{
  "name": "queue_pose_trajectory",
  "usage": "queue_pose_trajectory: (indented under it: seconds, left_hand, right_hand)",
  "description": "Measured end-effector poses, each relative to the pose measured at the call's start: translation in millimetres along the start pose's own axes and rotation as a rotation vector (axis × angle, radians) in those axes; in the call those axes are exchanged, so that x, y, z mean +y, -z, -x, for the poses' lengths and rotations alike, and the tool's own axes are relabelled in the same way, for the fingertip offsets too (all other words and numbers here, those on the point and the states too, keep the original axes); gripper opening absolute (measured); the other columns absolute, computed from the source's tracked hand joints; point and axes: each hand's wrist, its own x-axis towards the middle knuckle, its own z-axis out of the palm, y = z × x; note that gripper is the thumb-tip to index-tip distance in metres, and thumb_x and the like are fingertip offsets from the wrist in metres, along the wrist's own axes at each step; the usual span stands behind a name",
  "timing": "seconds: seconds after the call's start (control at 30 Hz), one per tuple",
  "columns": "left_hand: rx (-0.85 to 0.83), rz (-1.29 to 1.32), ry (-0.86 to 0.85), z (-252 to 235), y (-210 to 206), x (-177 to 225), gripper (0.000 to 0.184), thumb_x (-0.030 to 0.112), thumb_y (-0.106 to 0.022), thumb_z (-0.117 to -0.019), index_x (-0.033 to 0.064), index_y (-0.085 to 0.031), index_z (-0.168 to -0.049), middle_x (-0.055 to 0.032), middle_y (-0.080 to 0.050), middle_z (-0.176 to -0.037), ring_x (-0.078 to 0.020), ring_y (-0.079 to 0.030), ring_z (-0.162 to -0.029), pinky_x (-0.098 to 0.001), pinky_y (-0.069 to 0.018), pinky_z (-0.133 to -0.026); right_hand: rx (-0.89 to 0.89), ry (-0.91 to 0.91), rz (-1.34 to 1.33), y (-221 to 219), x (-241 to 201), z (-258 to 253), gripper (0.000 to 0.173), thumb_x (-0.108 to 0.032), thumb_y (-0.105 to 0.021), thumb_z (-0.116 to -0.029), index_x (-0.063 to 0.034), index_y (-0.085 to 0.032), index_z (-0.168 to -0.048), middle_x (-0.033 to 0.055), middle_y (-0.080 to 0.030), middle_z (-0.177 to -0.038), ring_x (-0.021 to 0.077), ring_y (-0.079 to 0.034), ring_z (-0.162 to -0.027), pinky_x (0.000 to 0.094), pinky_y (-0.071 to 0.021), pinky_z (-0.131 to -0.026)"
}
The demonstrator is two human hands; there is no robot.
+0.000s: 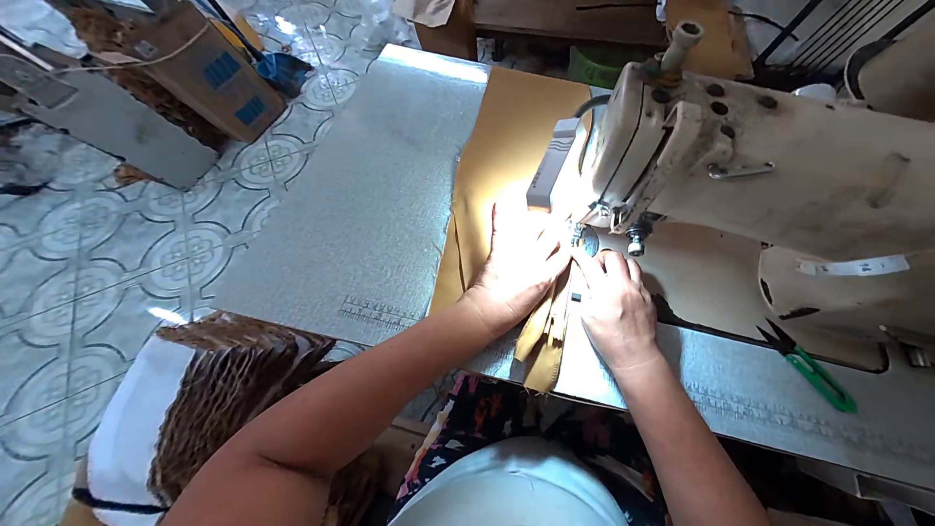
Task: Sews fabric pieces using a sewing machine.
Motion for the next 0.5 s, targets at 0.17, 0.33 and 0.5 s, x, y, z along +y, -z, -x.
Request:
queue_pose_trajectory:
  seconds: [0.17,0.33,0.5]
  left_hand:
    - [-0.018,0.029,-0.011,-1,0,-4,0.036,0.001,-0.064,-0.0926,0.0195,-0.074,-0.122,-0.0084,-0.067,-0.132,-0.0400,-0.055,-0.131,-0.0772,-0.0281,-0.107]
    - [-0.017,0.042,-0.021,-3,-1,-12,0.039,0.002,-0.062,-0.0940,0.0199,-0.073,-0.127,-0.0048,-0.065,-0.138,-0.0388,-0.052,-0.133,-0.0772,-0.0273,-0.107]
    - [-0.046,0.050,-0.088,-3,3,-17,0.043,0.000,-0.059,-0.0944,0.0199,-0.071,-0.130,-0.0094,-0.061,-0.143,-0.0415,-0.051,-0.135,-0.0755,-0.0297,-0.107]
  right_hand:
    - [-0.026,-0.011,0.017,1,-1,-2,0.038,-0.010,-0.058,-0.0981,-0.0200,-0.070,-0.133,0.0145,-0.067,-0.113,0.0342,-0.065,-0.107,0.0446,-0.0561,-0.080]
    - [-0.037,-0.009,0.017,2,0,-3,0.037,-0.009,-0.059,-0.0980,-0.0193,-0.071,-0.131,0.0152,-0.067,-0.113,0.0342,-0.065,-0.107,0.0448,-0.0560,-0.081]
    - [-0.058,0.006,0.004,3,1,-1,0.036,-0.011,-0.060,-0.0984,-0.0181,-0.071,-0.132,0.0161,-0.067,-0.115,0.0346,-0.065,-0.108,0.0452,-0.0562,-0.082]
